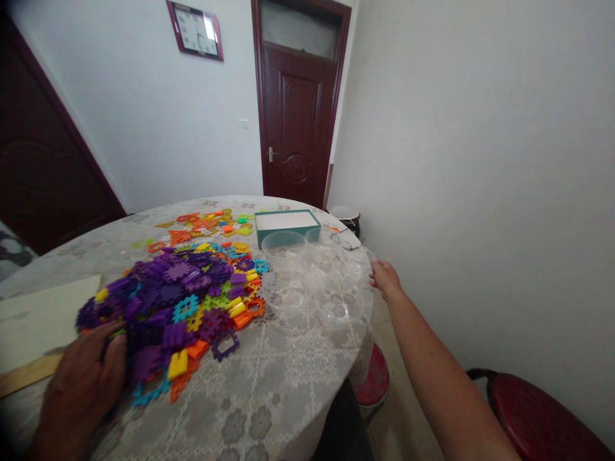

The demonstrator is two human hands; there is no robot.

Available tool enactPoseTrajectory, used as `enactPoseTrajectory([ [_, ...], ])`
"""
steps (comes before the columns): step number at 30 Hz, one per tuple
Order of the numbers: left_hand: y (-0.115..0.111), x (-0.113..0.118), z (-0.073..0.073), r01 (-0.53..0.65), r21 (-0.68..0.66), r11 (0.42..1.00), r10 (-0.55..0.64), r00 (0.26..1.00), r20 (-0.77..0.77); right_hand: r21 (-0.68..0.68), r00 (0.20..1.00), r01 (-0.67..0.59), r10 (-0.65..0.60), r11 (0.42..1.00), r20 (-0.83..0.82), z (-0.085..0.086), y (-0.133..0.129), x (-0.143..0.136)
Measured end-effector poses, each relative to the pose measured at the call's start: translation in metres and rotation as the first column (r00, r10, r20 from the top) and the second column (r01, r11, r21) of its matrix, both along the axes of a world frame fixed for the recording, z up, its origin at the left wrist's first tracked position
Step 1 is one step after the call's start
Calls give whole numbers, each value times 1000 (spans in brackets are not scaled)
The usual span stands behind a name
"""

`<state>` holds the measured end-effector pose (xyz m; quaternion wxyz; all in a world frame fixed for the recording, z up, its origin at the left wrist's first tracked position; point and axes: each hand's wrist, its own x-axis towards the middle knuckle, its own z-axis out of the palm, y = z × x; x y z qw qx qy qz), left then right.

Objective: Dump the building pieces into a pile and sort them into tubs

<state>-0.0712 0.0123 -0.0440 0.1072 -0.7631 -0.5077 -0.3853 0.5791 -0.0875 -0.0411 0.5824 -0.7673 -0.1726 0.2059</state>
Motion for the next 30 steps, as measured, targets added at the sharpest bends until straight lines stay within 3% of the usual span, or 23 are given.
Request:
enactPoseTrajectory([
  [5,1,-2,-3,-22,-6,1000,22,1000,-10,4,999,-48,48,999,-19,-5,-1,-8],
  [13,-3,0,-2,-35,-4,999,35,999,17,32,1000,-7,7,999,19,-20,-12,-17],
  [23,-8,3,0,-27,-15,1000,28,999,31,201,983,-1,-36,980,182,-51,-40,-47],
  [30,-14,2,1,-39,10,999,38,998,57,163,930,25,-83,986,358,-56,-47,-62],
])
